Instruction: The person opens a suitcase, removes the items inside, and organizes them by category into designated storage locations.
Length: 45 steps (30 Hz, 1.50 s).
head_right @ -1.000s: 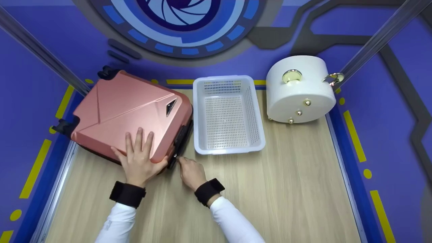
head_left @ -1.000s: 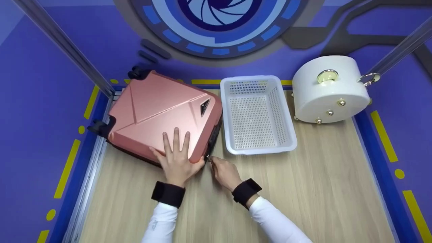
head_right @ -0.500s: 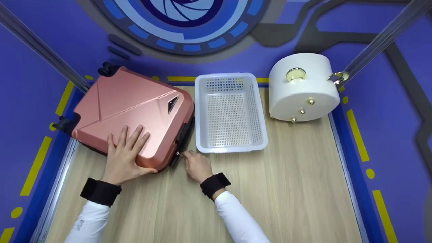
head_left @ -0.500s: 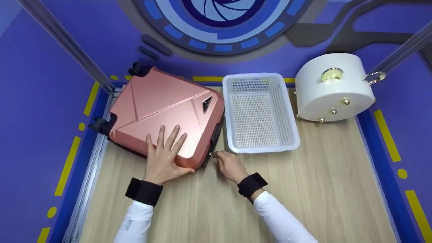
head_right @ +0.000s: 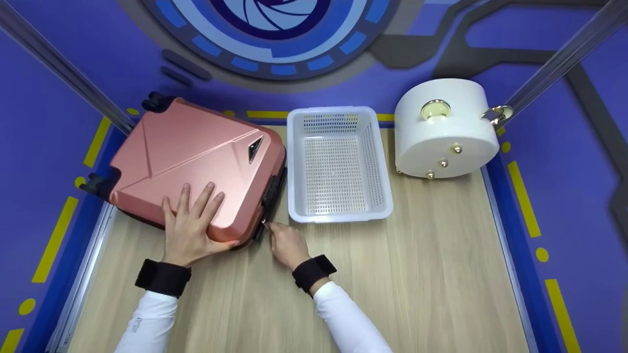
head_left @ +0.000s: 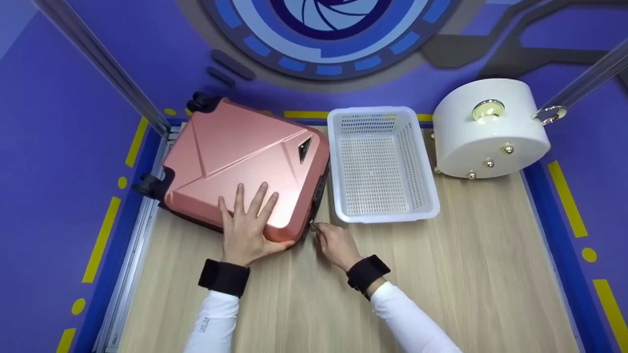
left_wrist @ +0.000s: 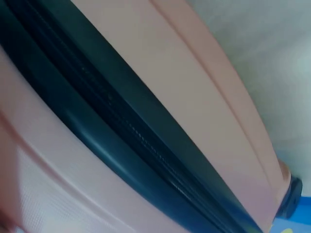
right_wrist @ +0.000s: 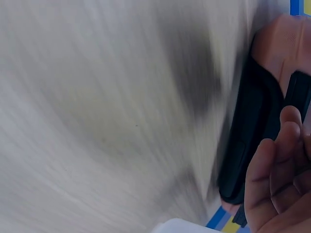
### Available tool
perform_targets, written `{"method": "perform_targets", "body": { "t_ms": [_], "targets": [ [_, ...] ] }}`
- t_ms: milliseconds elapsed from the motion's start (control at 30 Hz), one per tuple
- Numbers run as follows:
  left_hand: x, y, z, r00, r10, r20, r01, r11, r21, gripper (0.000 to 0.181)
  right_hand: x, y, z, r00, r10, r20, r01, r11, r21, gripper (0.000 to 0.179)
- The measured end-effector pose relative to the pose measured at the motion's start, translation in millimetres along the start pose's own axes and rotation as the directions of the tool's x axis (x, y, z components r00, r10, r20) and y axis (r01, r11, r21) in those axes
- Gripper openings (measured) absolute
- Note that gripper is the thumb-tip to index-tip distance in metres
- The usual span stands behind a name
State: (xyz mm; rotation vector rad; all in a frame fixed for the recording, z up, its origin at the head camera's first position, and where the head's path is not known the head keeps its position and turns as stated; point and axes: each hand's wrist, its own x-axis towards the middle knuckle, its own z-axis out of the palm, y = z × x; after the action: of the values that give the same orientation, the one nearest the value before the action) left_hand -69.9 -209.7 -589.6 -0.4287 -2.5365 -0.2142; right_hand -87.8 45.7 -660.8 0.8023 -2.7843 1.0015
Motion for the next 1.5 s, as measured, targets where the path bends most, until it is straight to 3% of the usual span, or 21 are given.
{"method": "perform_targets", "body": {
  "t_ms": [233,333,600,767,867,967,1067,1133,1300,1400,1500],
  "targets": [
    [1.0,20.5,7.5,0.993,-0.067,-0.102,0.068,0.998,0.010,0.113,-12.6,-6,2,0.999,0.022,0.032,-0.023,1.000,0.019,0.017],
    [3.4,31.7,11.1,0.986,-0.115,-0.118,0.119,0.993,0.027,0.113,-17.1,-5,2,0.999,0.036,0.021,-0.037,0.999,0.031,0.016],
    [16.6,55.2,17.7,0.971,-0.226,-0.072,0.232,0.968,0.093,0.122,-21.6,-3,-8,0.998,0.052,0.024,-0.053,0.998,0.045,0.015],
    [18.1,58.7,19.6,0.971,-0.234,-0.043,0.235,0.972,0.027,0.121,-24.2,-3,-11,0.995,0.082,0.063,-0.086,0.994,0.067,0.014],
    [15.4,53.9,15.0,0.980,-0.198,0.010,0.199,0.979,-0.048,0.123,-24.3,-2,-13,0.990,0.116,0.082,-0.122,0.990,0.076,0.013],
    [13.9,41.3,4.2,0.987,-0.120,0.109,0.130,0.988,-0.080,0.122,-21.2,-2,-16,0.984,0.155,0.085,-0.161,0.985,0.067,0.011],
    [13.1,22.0,-7.0,0.979,-0.027,0.204,0.043,0.996,-0.074,0.118,-16.8,0,-19,0.982,0.175,0.077,-0.180,0.982,0.057,0.005],
    [12.0,7.3,-12.1,0.973,0.005,0.232,0.009,0.998,-0.059,0.116,-14.0,2,-21,0.983,0.168,0.067,-0.172,0.983,0.056,0.005],
    [5.5,-23.5,-17.3,0.987,-0.039,0.154,0.046,0.998,-0.037,0.123,-10.7,7,-21,0.998,0.060,0.028,-0.061,0.997,0.052,0.009],
    [1.8,-30.6,-16.2,0.994,-0.052,0.093,0.055,0.998,-0.038,0.123,-12.1,8,-20,1.000,0.000,0.012,0.000,1.000,0.015,0.012],
    [0.2,-30.9,-14.2,0.996,-0.044,0.072,0.045,0.999,-0.007,0.121,-15.9,8,-17,1.000,-0.015,0.009,0.016,1.000,-0.021,0.013]
  ]
}}
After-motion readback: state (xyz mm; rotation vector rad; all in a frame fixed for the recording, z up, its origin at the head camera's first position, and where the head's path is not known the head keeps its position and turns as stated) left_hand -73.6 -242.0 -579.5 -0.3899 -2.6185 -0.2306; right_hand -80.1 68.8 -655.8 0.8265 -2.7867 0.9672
